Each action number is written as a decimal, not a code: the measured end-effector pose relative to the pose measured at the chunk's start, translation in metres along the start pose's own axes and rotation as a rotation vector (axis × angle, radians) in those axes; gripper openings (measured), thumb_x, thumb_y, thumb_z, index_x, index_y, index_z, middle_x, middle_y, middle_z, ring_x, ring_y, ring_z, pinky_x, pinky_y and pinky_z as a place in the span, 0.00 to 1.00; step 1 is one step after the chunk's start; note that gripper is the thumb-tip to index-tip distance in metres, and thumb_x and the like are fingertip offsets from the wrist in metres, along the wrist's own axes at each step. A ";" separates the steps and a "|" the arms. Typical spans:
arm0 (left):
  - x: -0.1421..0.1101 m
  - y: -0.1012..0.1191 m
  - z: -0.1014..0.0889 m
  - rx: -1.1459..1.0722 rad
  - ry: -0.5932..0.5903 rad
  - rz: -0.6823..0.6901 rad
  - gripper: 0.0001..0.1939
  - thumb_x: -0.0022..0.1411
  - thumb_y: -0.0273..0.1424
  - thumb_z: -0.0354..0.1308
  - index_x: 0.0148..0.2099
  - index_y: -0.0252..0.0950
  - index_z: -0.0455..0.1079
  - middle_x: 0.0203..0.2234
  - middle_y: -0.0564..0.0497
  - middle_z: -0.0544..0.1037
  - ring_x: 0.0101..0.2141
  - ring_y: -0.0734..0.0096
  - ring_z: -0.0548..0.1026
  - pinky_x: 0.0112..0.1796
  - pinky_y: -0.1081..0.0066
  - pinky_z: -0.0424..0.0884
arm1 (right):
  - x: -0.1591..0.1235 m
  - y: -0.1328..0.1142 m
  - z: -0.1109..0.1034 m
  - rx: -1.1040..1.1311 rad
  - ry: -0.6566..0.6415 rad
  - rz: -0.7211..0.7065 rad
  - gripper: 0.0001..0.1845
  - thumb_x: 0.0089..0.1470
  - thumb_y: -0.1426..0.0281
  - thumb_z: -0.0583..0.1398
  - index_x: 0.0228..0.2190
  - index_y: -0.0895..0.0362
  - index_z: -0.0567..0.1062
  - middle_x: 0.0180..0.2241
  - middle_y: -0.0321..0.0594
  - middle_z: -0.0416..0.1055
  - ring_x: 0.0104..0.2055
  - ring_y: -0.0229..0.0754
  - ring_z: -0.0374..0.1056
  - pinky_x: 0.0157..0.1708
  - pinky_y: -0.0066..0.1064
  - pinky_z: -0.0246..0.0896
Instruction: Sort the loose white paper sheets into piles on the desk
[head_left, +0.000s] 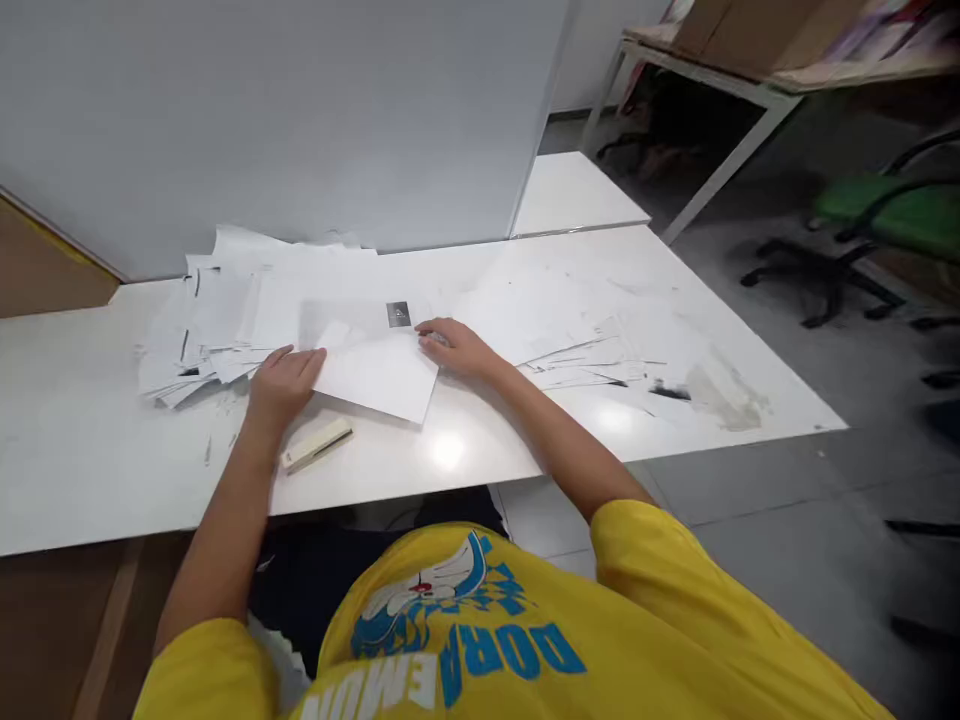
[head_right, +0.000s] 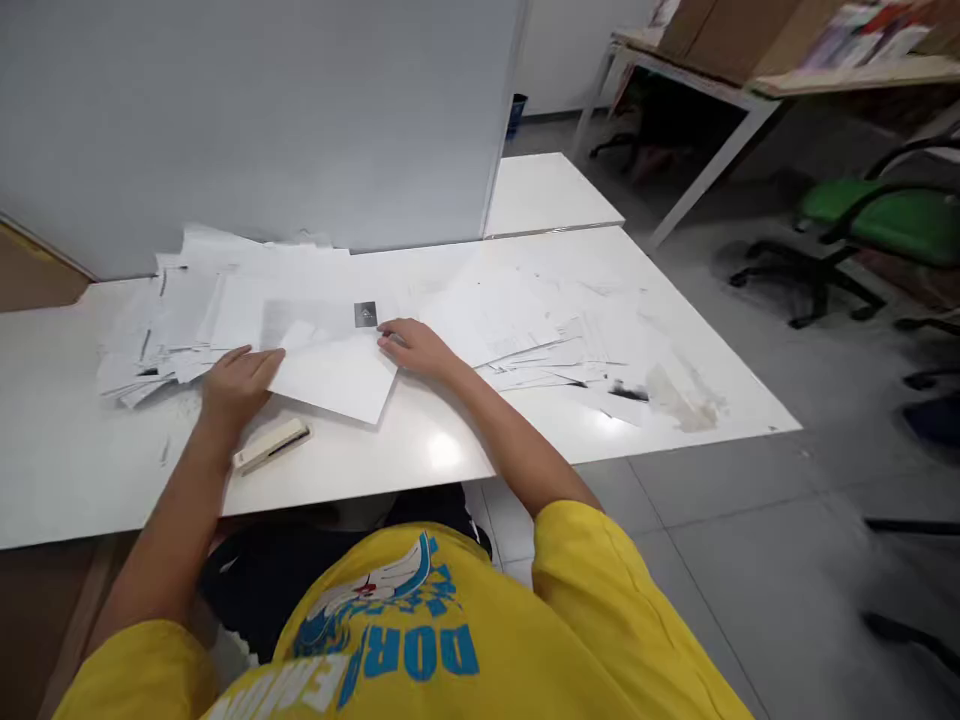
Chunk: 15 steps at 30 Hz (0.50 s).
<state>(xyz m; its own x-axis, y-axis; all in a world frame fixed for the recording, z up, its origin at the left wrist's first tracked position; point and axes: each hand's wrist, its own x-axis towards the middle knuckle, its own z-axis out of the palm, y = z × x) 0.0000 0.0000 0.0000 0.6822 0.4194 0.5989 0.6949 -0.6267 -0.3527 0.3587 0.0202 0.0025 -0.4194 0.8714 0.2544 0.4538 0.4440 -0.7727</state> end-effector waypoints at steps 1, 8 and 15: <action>-0.002 -0.001 0.000 0.018 0.002 -0.067 0.19 0.63 0.23 0.52 0.54 0.37 0.74 0.41 0.41 0.84 0.40 0.57 0.83 0.50 0.57 0.75 | 0.002 0.000 -0.001 0.002 0.102 0.082 0.20 0.63 0.59 0.56 0.49 0.56 0.76 0.51 0.50 0.76 0.55 0.53 0.70 0.60 0.47 0.62; -0.006 0.001 0.000 -0.011 0.036 -0.337 0.24 0.67 0.30 0.53 0.64 0.36 0.69 0.31 0.44 0.81 0.34 0.59 0.81 0.53 0.52 0.74 | -0.002 -0.027 -0.001 0.797 -0.137 0.500 0.28 0.65 0.46 0.53 0.49 0.55 0.73 0.41 0.47 0.79 0.39 0.47 0.76 0.43 0.42 0.75; 0.006 0.011 -0.011 0.000 -0.162 -0.088 0.27 0.57 0.21 0.52 0.59 0.37 0.72 0.35 0.45 0.83 0.36 0.60 0.82 0.53 0.54 0.74 | -0.008 -0.053 0.015 1.013 0.035 0.646 0.05 0.63 0.72 0.60 0.41 0.56 0.75 0.40 0.44 0.80 0.43 0.44 0.76 0.52 0.39 0.73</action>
<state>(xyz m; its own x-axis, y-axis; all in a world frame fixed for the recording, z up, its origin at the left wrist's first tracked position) 0.0097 -0.0117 0.0077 0.6462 0.5734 0.5036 0.7538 -0.5827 -0.3038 0.3263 -0.0140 0.0329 -0.3139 0.8845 -0.3451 -0.2584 -0.4294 -0.8654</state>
